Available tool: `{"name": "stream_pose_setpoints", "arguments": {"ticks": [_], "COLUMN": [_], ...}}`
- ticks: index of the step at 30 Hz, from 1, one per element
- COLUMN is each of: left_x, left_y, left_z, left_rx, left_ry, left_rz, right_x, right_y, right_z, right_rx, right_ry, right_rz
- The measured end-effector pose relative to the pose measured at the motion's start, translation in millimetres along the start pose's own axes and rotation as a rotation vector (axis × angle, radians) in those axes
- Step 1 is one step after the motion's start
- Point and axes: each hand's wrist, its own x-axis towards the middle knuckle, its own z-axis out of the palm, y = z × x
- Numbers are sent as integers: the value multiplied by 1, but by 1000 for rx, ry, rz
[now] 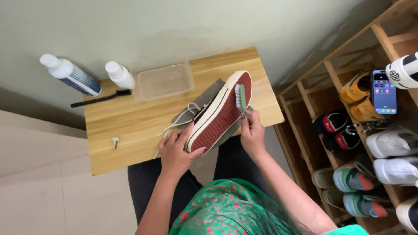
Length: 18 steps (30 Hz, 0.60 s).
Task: The person scrubs the sole of a grey sneaker with a green brush, repeatedly dipping the brush into a water container on a low table. The person holds the shoe steady with one hand while brushing the red sole with the other.
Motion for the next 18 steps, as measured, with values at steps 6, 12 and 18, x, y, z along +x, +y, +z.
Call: {"name": "stream_pose_setpoints", "arguments": {"ticks": [6, 12, 18], "left_x": [0, 0, 5], "left_y": [-2, -1, -6], "left_z": [4, 1, 4], "left_rx": [1, -9, -11], "left_ry": [-2, -2, -3], "left_rz": [-6, -12, 4], "right_x": [9, 5, -5], "right_y": [3, 7, 18], "right_z": [-7, -6, -5], "right_rx": [27, 19, 19], "right_ry": [25, 10, 38], "right_rz": [44, -49, -46]}}
